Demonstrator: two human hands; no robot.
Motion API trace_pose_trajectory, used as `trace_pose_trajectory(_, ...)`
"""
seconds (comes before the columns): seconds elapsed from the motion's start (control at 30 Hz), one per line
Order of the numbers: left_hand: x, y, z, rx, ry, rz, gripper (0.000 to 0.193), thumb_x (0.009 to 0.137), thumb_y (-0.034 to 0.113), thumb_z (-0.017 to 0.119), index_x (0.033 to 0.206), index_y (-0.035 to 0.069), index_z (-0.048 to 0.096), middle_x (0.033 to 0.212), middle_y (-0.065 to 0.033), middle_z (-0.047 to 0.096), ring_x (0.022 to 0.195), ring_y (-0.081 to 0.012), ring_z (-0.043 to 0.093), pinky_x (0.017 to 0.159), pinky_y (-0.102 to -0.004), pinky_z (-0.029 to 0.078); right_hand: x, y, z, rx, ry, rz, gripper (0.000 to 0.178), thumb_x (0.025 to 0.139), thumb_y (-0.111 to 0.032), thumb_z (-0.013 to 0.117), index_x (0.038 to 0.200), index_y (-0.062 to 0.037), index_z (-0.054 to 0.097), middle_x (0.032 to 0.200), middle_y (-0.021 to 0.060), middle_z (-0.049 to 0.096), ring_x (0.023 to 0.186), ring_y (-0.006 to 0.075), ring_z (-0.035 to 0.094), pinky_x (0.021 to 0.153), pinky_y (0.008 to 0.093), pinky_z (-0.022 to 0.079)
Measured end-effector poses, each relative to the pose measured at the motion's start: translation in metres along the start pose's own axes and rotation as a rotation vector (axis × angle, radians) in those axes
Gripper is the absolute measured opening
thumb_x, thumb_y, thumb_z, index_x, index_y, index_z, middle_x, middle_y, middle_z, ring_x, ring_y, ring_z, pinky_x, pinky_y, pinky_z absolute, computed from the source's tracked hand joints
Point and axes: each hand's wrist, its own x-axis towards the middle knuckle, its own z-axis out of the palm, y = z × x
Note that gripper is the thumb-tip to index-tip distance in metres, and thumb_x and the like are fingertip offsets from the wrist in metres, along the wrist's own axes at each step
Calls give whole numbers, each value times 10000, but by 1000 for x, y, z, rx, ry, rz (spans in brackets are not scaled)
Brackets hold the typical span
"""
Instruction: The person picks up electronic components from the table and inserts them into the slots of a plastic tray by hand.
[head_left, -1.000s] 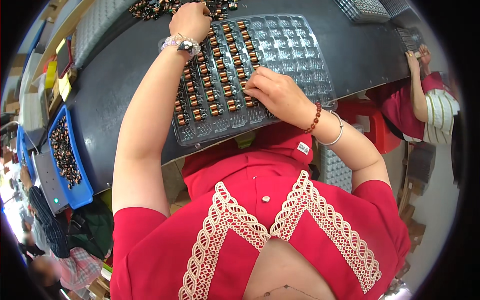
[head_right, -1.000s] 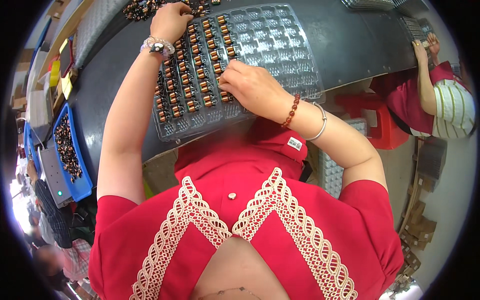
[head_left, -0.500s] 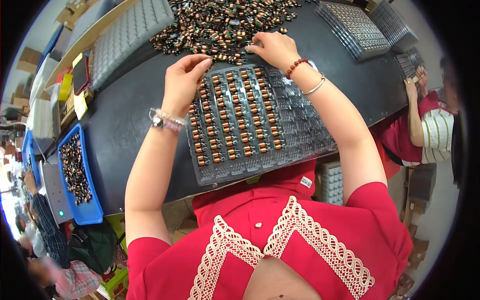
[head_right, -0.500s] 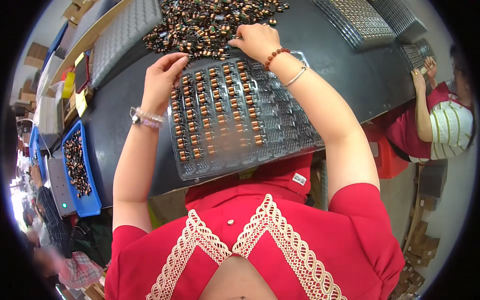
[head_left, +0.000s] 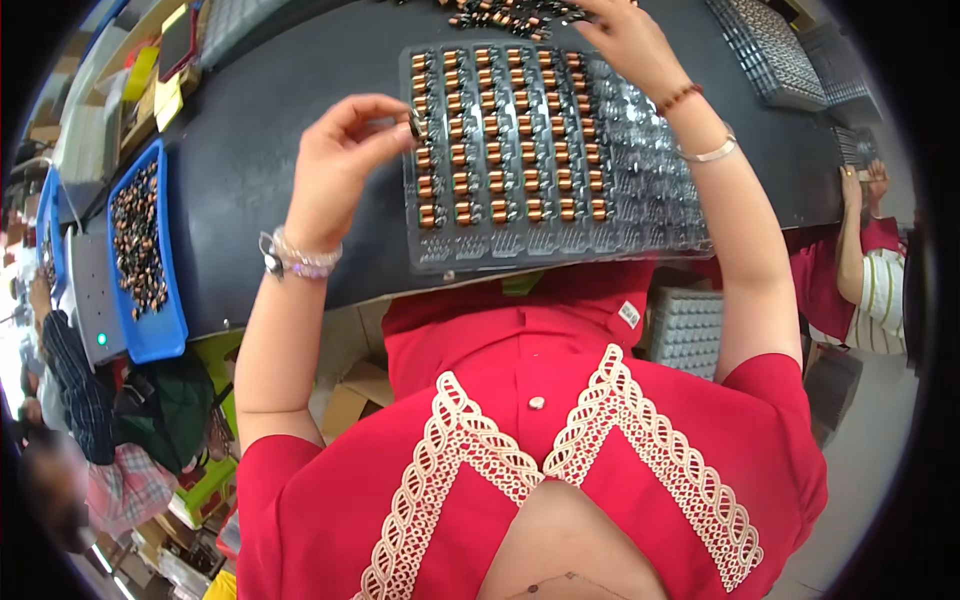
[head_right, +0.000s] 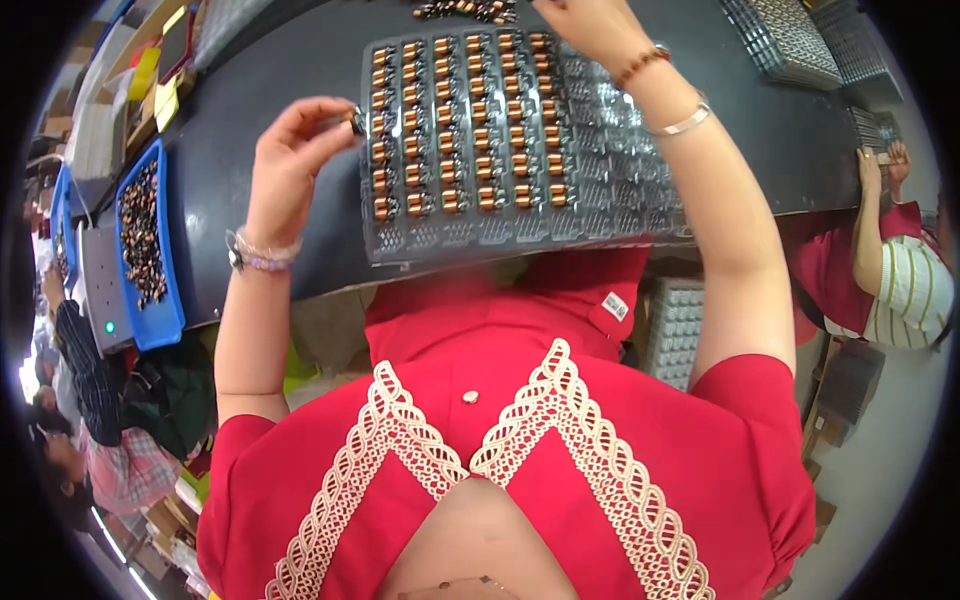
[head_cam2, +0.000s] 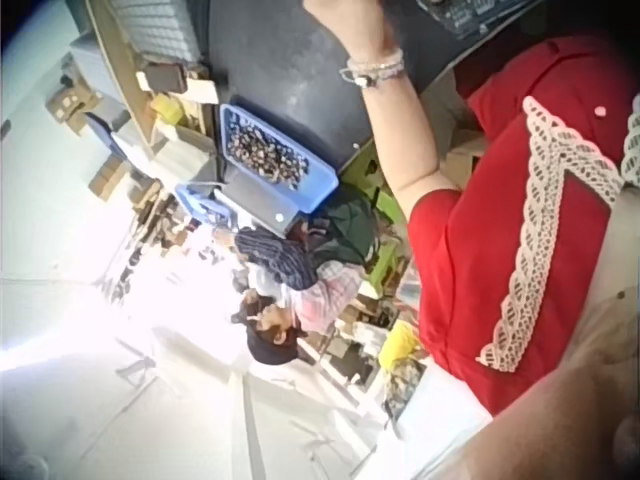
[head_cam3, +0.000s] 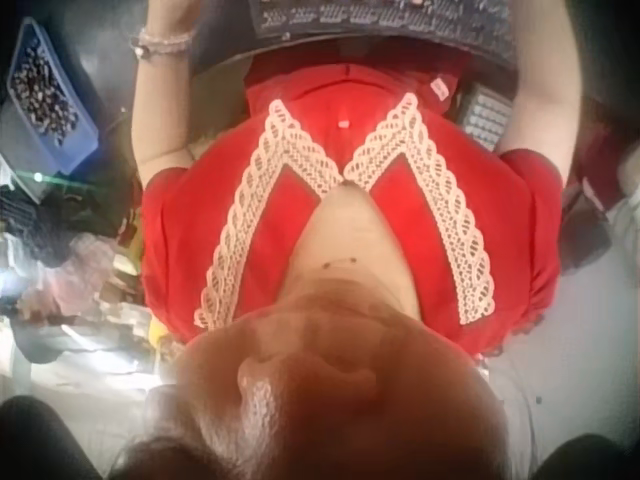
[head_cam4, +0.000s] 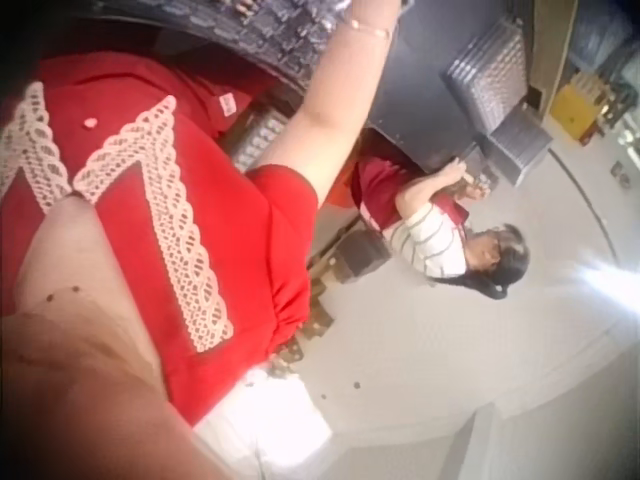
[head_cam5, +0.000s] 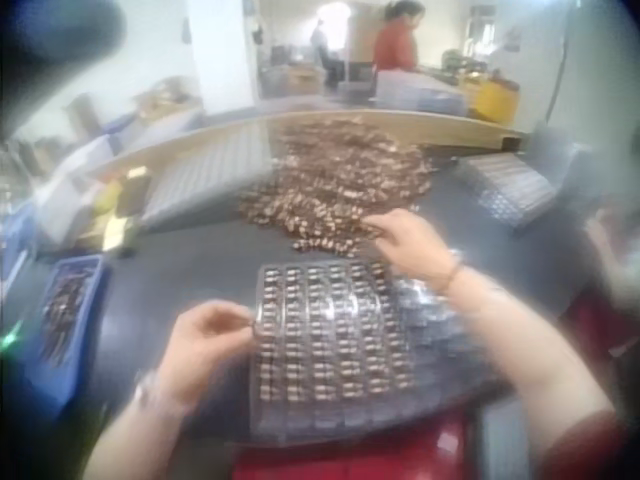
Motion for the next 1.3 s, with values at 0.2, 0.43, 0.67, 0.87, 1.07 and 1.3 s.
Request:
trace_pose_trajectory(0.2, -71, -17, 3, 577, -136, 141, 228, 734, 2, 701, 953, 53, 664, 975, -28, 674, 1011, -181, 544, 917, -325, 445, -49, -57, 0, -287, -276, 469, 168, 814, -135, 696, 942, -43, 637, 803, 6, 603, 627, 65, 543, 596, 216, 453)
trace_pose_trajectory(0.43, -82, -24, 1, 705, -145, 221, 165, 706, 38, 712, 864, 82, 693, 980, 0, 687, 1013, -219, 511, 920, -346, 418, -77, -86, 6, -194, -261, 523, 135, 795, -74, 697, 897, -15, 632, 861, 35, 613, 695, 95, 574, 613, 231, 481)
trace_pose_trajectory(0.67, -80, -17, 2, 998, -133, 570, 125, 710, 75, 729, 833, 87, 711, 1000, -53, 627, 1008, -272, 520, 878, -376, 434, -81, -84, 2, -231, -217, 387, 158, 754, -61, 728, 892, -14, 668, 918, 77, 642, 786, 166, 619, 673, 272, 509)
trace_pose_trajectory(0.87, 6, -2, -3, 973, 50, 571, 109, 825, 88, 624, 918, 41, 655, 996, -112, 624, 973, -290, 562, 846, -384, 448, -85, -97, -6, -411, -300, 237, 158, 721, -52, 725, 865, -28, 665, 916, 85, 648, 833, 243, 624, 714, 329, 517)
trace_pose_trajectory(1.07, 133, -16, 27, 1070, 159, 161, 249, 805, 245, 669, 1001, 91, 657, 1002, -117, 657, 980, -311, 604, 819, -409, 484, -81, -107, -3, -450, -350, 195, 182, 718, -46, 714, 883, -34, 641, 921, 72, 633, 796, 240, 604, 672, 329, 508)
trace_pose_trajectory(1.3, 164, -49, 22, 996, 151, 232, 314, 748, 217, 742, 1024, 92, 662, 911, -114, 691, 852, -257, 662, 774, -351, 517, -97, -135, -22, -343, -260, 288, 247, 706, -32, 728, 938, -35, 646, 940, 83, 651, 786, 245, 602, 672, 324, 489)
